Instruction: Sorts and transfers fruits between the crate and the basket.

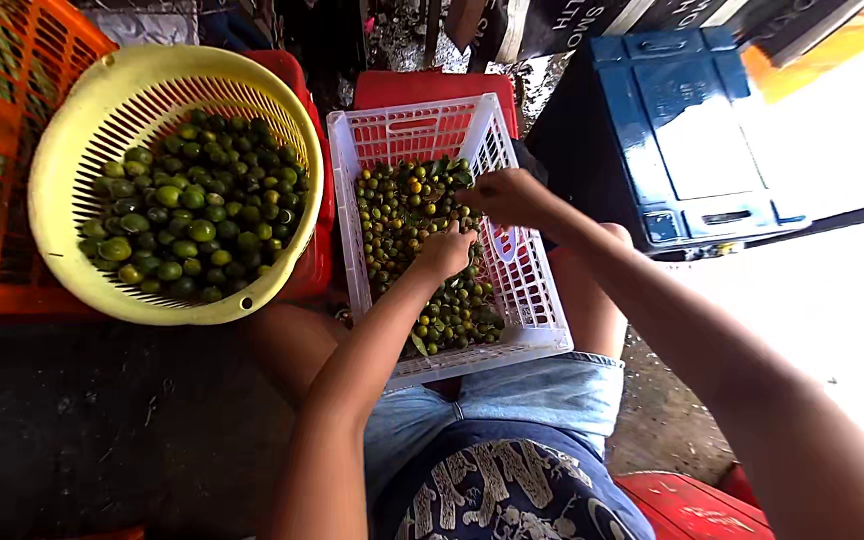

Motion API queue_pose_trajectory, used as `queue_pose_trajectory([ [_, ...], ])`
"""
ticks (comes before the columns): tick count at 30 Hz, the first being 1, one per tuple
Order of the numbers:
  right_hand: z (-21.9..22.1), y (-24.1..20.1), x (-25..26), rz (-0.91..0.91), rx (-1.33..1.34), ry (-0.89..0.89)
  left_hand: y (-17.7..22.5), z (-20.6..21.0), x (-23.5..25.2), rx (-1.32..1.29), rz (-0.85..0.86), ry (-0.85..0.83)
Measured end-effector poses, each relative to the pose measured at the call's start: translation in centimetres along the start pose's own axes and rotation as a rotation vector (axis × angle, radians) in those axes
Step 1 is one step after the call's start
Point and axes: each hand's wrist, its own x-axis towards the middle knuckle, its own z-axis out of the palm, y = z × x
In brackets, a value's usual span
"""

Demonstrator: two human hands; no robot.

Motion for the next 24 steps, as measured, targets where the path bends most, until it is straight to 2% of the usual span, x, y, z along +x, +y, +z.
queue_pose_trajectory([
  [2, 2.0, 0.3, 1.5, 0.116, -0.24, -0.093, 0.0, 1.5, 1.5, 0.071, -0.03, 0.031],
  [4, 3.4, 0.5, 2.5, 0.214, -0.362, -0.237, -0.2, 2.0, 2.1, 0.095, -0.053, 0.049],
  [7, 5.2, 0.9, 2.5, 0.297, -0.466, -0.405, -1.2, 2.1, 2.1, 0.053, -0.102, -0.024],
  [10, 7.4, 2.0, 2.7, 0.321, -0.499, -0.431, -1.4, 2.5, 1.0, 0.028, -0.115, -0.056],
  [13, 9.2, 1.9, 2.9, 0.378, -0.543, -0.457, -1.2, 3.5, -0.2, -0.055, -0.103, 0.055],
  [18, 11.4, 3.0, 3.6, 0.483, -0.534, -0.325, -0.6, 4.2, -0.3, -0.152, -0.159, 0.182],
  [21, 11.6, 3.2, 3.0, 0.481, -0.528, -0.291, -1.4, 3.2, 0.0, -0.148, -0.146, 0.066],
  [24, 11.4, 3.0, 2.5, 0.487, -0.522, -0.301, -1.9, 0.5, -1.0, -0.029, -0.107, -0.03],
])
